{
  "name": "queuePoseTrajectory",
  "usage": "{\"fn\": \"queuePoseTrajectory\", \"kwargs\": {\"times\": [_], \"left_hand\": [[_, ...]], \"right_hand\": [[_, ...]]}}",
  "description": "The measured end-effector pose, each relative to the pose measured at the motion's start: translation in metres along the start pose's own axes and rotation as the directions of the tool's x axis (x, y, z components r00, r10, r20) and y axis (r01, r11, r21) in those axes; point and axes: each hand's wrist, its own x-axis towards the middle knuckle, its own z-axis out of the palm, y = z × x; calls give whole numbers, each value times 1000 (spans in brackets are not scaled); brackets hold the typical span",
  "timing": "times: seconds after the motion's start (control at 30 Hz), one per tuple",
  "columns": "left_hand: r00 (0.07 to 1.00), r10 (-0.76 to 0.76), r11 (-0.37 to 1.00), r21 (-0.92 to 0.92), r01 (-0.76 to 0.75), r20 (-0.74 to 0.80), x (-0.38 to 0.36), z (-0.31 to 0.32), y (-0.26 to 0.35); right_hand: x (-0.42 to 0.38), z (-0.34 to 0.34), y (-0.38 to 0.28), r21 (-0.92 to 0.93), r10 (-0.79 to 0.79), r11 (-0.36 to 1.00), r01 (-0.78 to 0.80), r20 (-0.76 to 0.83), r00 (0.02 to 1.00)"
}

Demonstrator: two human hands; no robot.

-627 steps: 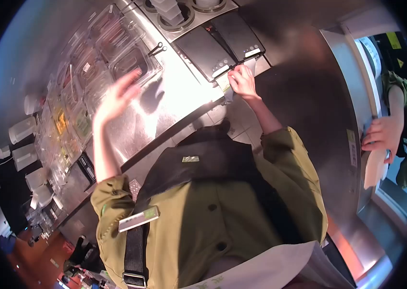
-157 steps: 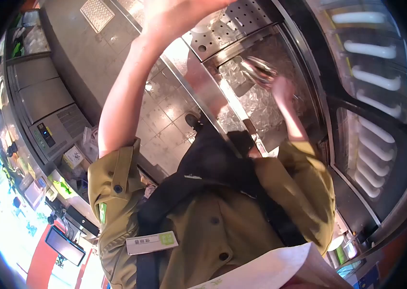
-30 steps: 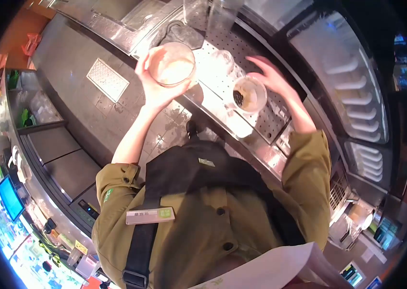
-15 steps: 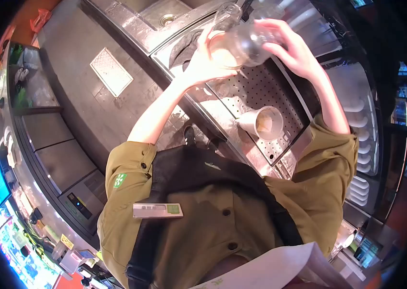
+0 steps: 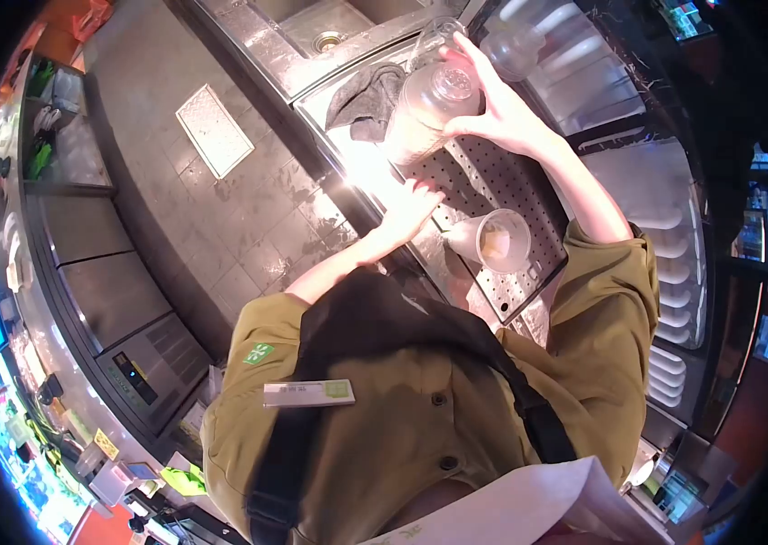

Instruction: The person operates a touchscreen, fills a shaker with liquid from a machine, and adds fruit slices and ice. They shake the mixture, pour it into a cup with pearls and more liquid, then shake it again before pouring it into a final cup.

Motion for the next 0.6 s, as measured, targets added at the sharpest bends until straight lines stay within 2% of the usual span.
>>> {"fn": "queuePoseTrajectory", "kwargs": {"times": [0.03,0.1,0.13,0.17,0.2,0.23,0.33,0.37,0.47,0.5,0.53,0.57,0.6], "left_hand": [[983,53,992,-103,-72,-177,2,-27,10],[915,-78,910,-403,-97,-397,34,-88,14],[868,-176,827,-548,-125,-464,46,-120,25],[705,71,990,-36,-136,-705,71,-153,31],[703,47,982,-95,-162,-710,96,-175,38],[751,153,979,-4,-203,-642,116,-179,26],[890,184,978,-9,-206,-418,140,-170,12],[928,160,981,-49,-187,-336,140,-169,9],[903,117,992,12,-123,-413,125,-187,16],[836,37,992,-83,-98,-548,113,-185,14],[716,-191,953,-301,-28,-672,96,-170,5],[558,-489,807,-591,-4,-671,81,-147,-11],[420,-789,482,-876,-31,-449,69,-121,-22]], "right_hand": [[-5,-3,1,46,2,999,0,-34,999],[-11,-17,6,127,-7,992,22,-120,993],[-16,-20,16,178,38,984,-4,-187,982],[-18,-25,18,222,78,975,-34,-194,978],[-18,-29,17,264,113,963,-57,-203,973],[-17,-28,11,297,112,954,-34,-249,962],[-12,-29,-5,342,117,940,-16,-276,954],[-10,-30,-6,308,90,952,-1,-273,958],[7,-24,-11,231,135,969,-87,-198,971],[12,-20,-22,275,216,945,-175,-127,968],[19,-15,-17,200,169,968,-153,-63,984],[23,-13,-33,235,393,886,-400,77,916],[23,-13,-47,242,583,745,-622,218,783]]}}
